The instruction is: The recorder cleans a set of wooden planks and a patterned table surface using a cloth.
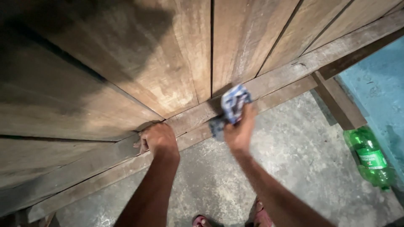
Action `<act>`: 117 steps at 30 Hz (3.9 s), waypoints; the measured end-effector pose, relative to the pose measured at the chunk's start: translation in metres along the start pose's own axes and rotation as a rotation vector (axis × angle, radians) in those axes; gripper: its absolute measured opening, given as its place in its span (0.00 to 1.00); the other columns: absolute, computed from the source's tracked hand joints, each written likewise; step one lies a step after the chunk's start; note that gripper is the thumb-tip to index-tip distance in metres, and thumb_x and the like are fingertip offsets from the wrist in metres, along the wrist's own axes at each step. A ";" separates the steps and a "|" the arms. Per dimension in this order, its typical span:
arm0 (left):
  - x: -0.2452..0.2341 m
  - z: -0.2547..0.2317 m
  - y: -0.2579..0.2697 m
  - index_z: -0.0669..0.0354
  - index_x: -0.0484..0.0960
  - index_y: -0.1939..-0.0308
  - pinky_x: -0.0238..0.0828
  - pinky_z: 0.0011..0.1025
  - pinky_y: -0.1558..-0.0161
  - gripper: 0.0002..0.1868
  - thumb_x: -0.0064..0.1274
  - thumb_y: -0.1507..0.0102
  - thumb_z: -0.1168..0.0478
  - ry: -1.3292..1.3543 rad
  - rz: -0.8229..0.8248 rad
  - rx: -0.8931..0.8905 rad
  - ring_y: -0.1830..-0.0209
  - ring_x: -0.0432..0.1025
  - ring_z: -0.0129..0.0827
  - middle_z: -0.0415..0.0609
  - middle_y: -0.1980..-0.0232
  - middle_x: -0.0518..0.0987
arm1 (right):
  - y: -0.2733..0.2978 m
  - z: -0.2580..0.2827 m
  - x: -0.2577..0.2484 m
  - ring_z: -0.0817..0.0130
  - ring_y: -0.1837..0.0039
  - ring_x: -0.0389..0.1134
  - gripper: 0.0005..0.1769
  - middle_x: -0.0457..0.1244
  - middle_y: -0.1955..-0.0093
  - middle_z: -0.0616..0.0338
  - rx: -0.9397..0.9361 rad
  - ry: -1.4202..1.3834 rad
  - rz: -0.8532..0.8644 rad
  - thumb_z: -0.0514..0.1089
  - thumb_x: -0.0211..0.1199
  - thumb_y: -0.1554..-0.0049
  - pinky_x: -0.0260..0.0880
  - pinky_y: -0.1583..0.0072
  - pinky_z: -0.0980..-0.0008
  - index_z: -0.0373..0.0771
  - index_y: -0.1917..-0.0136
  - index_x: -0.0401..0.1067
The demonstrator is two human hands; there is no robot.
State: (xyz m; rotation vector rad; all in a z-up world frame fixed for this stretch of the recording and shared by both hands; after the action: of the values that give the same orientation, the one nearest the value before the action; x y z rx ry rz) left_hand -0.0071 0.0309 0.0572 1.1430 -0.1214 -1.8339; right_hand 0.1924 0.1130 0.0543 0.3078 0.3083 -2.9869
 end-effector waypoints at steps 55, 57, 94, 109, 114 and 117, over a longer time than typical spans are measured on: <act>-0.009 -0.013 0.004 0.63 0.79 0.38 0.78 0.55 0.60 0.29 0.51 0.35 0.46 0.212 0.103 0.043 0.54 0.81 0.55 0.60 0.44 0.83 | -0.198 -0.033 -0.144 0.41 0.50 0.70 0.17 0.70 0.50 0.50 -0.519 0.632 0.323 0.30 0.59 0.50 0.72 0.51 0.47 0.45 0.50 0.76; -0.014 -0.014 0.002 0.63 0.79 0.37 0.78 0.55 0.60 0.30 0.51 0.35 0.44 0.213 0.098 0.056 0.53 0.81 0.53 0.60 0.43 0.83 | -0.200 -0.033 -0.143 0.42 0.51 0.71 0.18 0.70 0.51 0.50 -0.536 0.623 0.333 0.30 0.59 0.51 0.73 0.51 0.49 0.46 0.50 0.76; -0.163 -0.236 0.000 0.69 0.80 0.41 0.78 0.49 0.68 0.28 0.52 0.37 0.50 0.206 -0.075 0.010 0.48 0.76 0.65 0.68 0.42 0.80 | -0.255 -0.100 -0.284 0.51 0.37 0.65 0.26 0.64 0.38 0.42 -0.541 0.323 0.650 0.34 0.59 0.48 0.68 0.37 0.54 0.33 0.35 0.68; -0.109 -0.185 -0.018 0.74 0.78 0.39 0.79 0.50 0.76 0.27 0.50 0.37 0.58 -0.006 -0.067 -0.195 0.48 0.74 0.76 0.74 0.41 0.79 | -0.304 -0.133 -0.302 0.40 0.37 0.60 0.23 0.63 0.35 0.39 -0.572 0.899 0.268 0.38 0.66 0.60 0.57 0.41 0.44 0.35 0.48 0.76; -0.125 -0.180 -0.005 0.76 0.77 0.39 0.77 0.48 0.78 0.27 0.52 0.38 0.59 -0.046 0.008 -0.110 0.48 0.74 0.77 0.76 0.41 0.77 | -0.253 -0.098 -0.240 0.41 0.37 0.62 0.18 0.64 0.41 0.46 -0.505 0.818 0.259 0.33 0.63 0.57 0.61 0.39 0.45 0.35 0.51 0.74; -0.125 -0.183 -0.006 0.77 0.77 0.39 0.77 0.47 0.78 0.27 0.52 0.38 0.59 -0.052 0.010 -0.109 0.48 0.74 0.77 0.76 0.41 0.77 | -0.233 -0.053 -0.213 0.40 0.38 0.61 0.20 0.64 0.42 0.48 -0.529 0.719 0.402 0.29 0.61 0.60 0.64 0.41 0.47 0.36 0.52 0.75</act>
State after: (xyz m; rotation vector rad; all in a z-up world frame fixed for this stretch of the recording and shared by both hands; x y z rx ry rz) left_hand 0.1402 0.1945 0.0333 1.0180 -0.0562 -1.8391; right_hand 0.3765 0.3720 0.0934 1.1927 0.9396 -2.1907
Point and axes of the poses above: each hand's wrist, its own y-axis away from the middle knuckle, its own x-axis out of the palm, z = x × y, the point moved 3 cm from there along -y, towards the middle knuckle
